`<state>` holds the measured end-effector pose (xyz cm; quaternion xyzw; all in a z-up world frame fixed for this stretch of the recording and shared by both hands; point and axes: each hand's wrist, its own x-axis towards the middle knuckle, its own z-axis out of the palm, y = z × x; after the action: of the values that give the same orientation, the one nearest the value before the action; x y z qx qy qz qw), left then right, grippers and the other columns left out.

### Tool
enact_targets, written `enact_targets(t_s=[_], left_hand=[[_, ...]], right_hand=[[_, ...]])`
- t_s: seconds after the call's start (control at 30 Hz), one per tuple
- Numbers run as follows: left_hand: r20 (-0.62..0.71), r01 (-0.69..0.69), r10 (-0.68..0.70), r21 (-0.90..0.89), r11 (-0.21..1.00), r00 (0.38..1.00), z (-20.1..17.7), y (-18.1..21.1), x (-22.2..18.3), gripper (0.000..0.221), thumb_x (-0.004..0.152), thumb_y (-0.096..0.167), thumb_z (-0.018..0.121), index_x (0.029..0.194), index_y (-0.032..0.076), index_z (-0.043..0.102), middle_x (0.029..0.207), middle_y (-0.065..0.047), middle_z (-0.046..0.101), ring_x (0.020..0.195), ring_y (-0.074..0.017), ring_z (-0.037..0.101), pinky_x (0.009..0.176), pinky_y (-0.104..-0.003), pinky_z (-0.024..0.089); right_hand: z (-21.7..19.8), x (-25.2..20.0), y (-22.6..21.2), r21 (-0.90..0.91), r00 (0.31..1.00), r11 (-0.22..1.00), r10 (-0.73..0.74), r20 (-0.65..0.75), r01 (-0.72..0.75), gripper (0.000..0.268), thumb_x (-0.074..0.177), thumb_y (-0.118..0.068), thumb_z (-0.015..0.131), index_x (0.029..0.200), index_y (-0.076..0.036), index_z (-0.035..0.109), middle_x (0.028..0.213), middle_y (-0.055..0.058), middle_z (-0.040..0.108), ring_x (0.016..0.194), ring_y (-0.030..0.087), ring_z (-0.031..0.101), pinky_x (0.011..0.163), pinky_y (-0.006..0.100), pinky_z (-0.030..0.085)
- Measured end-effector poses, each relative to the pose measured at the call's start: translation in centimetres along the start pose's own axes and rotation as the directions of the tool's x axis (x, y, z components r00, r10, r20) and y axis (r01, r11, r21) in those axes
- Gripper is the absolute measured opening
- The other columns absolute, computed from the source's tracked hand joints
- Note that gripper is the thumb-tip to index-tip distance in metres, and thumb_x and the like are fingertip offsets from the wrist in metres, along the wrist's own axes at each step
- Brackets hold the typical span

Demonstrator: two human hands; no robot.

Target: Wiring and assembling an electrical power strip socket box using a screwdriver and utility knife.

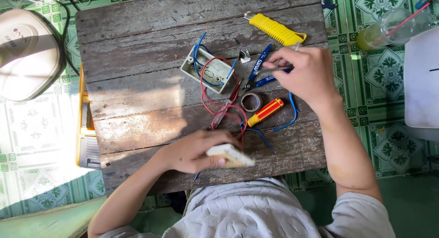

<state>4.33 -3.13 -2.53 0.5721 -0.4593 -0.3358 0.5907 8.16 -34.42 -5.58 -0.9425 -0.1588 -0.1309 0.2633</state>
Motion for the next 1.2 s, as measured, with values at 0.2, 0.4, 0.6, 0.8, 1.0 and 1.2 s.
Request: enact_targets(t_s=[0.2,0.4,0.6,0.8,1.0,1.2], left_hand=[[-0.378,0.045,0.164,0.488,0.872,0.911,0.3,-3.2,-1.5,0.044,0.091,0.038,0.074,0.126,0.012,0.069,0.113,-0.011,0.07,0.078,-0.0324,0.075,0.067,-0.039,0.062],[-0.382,0.06,0.476,0.825,0.562,0.792,1.1,-3.8,-2.0,0.047,0.093,0.045,0.07,0.129,0.014,0.073,0.11,-0.008,0.073,0.075,-0.0216,0.075,0.064,-0.032,0.062],[-0.388,0.055,0.621,0.873,0.485,0.68,1.2,-4.7,-2.3,0.039,0.089,0.037,0.078,0.115,0.009,0.072,0.103,-0.011,0.075,0.079,-0.0256,0.077,0.064,-0.035,0.064],[-0.398,0.092,0.625,0.882,0.462,0.672,1.2,-4.1,-3.2,0.039,0.09,0.028,0.082,0.116,0.008,0.061,0.12,-0.016,0.07,0.097,-0.0267,0.079,0.071,-0.031,0.066],[-0.481,-0.083,0.793,0.834,0.545,0.373,-0.3,-4.1,-1.7,0.033,0.084,0.014,0.086,0.103,-0.003,0.064,0.099,-0.03,0.071,0.081,-0.0468,0.077,0.071,-0.051,0.063],[-0.598,0.003,0.654,0.739,0.674,0.463,-0.1,-4.0,-2.1,0.039,0.09,0.013,0.081,0.114,-0.003,0.055,0.114,-0.028,0.065,0.098,-0.046,0.074,0.076,-0.056,0.065]], right_hand=[[-0.4,-0.7,1.3,-0.048,0.995,0.995,0.083,-0.063,-0.086,0.013,0.09,-0.01,0.088,0.096,-0.017,0.08,0.072,-0.003,0.072,0.071,0.026,0.071,0.072,0.034,0.058],[-1.0,-0.2,-0.3,0.034,0.995,0.997,0.075,-0.06,-0.073,0.012,0.089,0.0,0.086,0.095,-0.008,0.08,0.072,0.006,0.072,0.071,0.031,0.071,0.072,0.037,0.057],[-0.4,-0.3,0.3,0.039,0.993,0.998,0.057,-0.102,-0.053,0.011,0.092,0.001,0.086,0.095,-0.007,0.079,0.075,0.007,0.073,0.072,0.032,0.071,0.073,0.038,0.057],[0.0,-0.1,-0.8,0.059,0.99,0.993,0.106,-0.089,-0.102,0.013,0.091,0.003,0.088,0.102,0.006,0.082,0.081,0.012,0.075,0.058,0.015,0.06,0.048,0.025,0.039],[-2.6,1.3,-5.2,0.179,0.887,0.932,0.222,0.405,-0.315,0.009,0.086,-0.01,0.079,0.082,-0.002,0.079,0.063,0.014,0.072,0.049,0.026,0.057,0.06,0.037,0.048],[-0.5,0.7,-4.3,0.0,0.759,0.934,0.29,0.583,-0.357,0.019,0.082,-0.027,0.082,0.088,-0.009,0.084,0.074,0.006,0.077,0.069,0.031,0.069,0.069,0.042,0.052]])
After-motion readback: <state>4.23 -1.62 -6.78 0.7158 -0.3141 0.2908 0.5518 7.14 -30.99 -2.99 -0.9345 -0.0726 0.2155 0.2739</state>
